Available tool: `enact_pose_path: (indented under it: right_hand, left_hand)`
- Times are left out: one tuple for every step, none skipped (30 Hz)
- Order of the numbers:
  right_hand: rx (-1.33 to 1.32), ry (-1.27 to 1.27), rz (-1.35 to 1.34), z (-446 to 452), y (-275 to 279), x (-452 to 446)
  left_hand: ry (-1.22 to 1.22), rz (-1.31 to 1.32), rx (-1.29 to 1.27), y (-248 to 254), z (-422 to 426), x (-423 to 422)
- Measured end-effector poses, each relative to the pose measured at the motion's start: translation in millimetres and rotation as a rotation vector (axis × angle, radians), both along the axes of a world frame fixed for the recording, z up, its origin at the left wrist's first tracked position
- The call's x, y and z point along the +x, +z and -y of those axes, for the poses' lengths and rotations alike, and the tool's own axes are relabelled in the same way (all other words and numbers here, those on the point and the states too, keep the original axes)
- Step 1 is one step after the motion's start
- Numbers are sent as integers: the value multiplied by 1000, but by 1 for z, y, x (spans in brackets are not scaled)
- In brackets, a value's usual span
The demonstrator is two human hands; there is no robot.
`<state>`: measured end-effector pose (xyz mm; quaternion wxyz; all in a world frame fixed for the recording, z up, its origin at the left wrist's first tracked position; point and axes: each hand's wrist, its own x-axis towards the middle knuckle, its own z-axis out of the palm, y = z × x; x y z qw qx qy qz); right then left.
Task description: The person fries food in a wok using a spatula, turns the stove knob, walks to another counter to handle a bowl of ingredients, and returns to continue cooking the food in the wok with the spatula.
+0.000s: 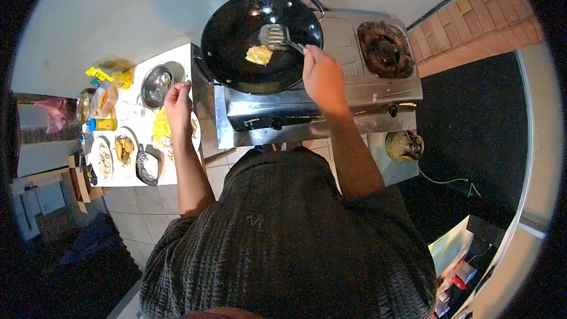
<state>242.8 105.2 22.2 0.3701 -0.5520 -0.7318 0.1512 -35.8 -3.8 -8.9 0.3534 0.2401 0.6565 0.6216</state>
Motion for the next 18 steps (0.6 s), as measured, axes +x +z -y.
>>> enact_pose_path:
  right_hand:
    - [-8, -6, 48, 1, 7, 1]
    - [-8, -5, 48, 0, 11, 2]
    - [34, -6, 41, 0, 14, 3]
    - [78, -6, 34, -1, 17, 4]
    - [79, -6, 34, -3, 19, 5]
    - [102, -19, 61, -5, 21, 6]
    - [123, -34, 87, -8, 23, 6]
    - [125, -34, 86, -11, 25, 6]
    - [121, -31, 117, -15, 28, 6]
    - [116, -29, 149, -18, 32, 6]
    - [121, -30, 147, -23, 37, 4]
    - [103, -46, 254, -27, 42, 1]
    - [85, -63, 361, -31, 47, -2]
    - [86, -65, 360, -35, 52, -4]
    - [72, -56, 425, -41, 56, -7]
    - [59, -48, 490, -48, 61, -11]
    - [65, -51, 487, -54, 65, -14]
    - [48, -56, 517, -58, 68, -18]
  left_hand:
    - [0, 6, 9, -2, -1, 0]
    - [0, 12, 18, -2, -1, -1]
    - [0, 12, 19, -2, -1, 0]
    - [3, 6, 23, -1, -2, 2]
    - [5, 1, 26, 0, -2, 2]
    - [6, 0, 29, 0, -3, 2]
    - [2, -1, 21, -1, -3, 2]
    - [-3, -3, 12, -1, -3, 1]
    - [-4, -5, 15, 0, -3, 2]
    - [1, -10, 10, 1, -2, 2]
    - [6, -16, 8, 2, -3, 3]
    - [5, -18, 11, 2, -3, 2]
    - [-2, -15, 16, 0, -3, 0]
    - [-10, -12, 20, -1, -3, -1]
    - [-12, -15, 24, 0, -3, 0]
    - [8, -26, 16, 1, -3, 2]
    - [28, -36, 7, 2, -4, 3]
    - [27, -38, 9, 2, -2, 3]
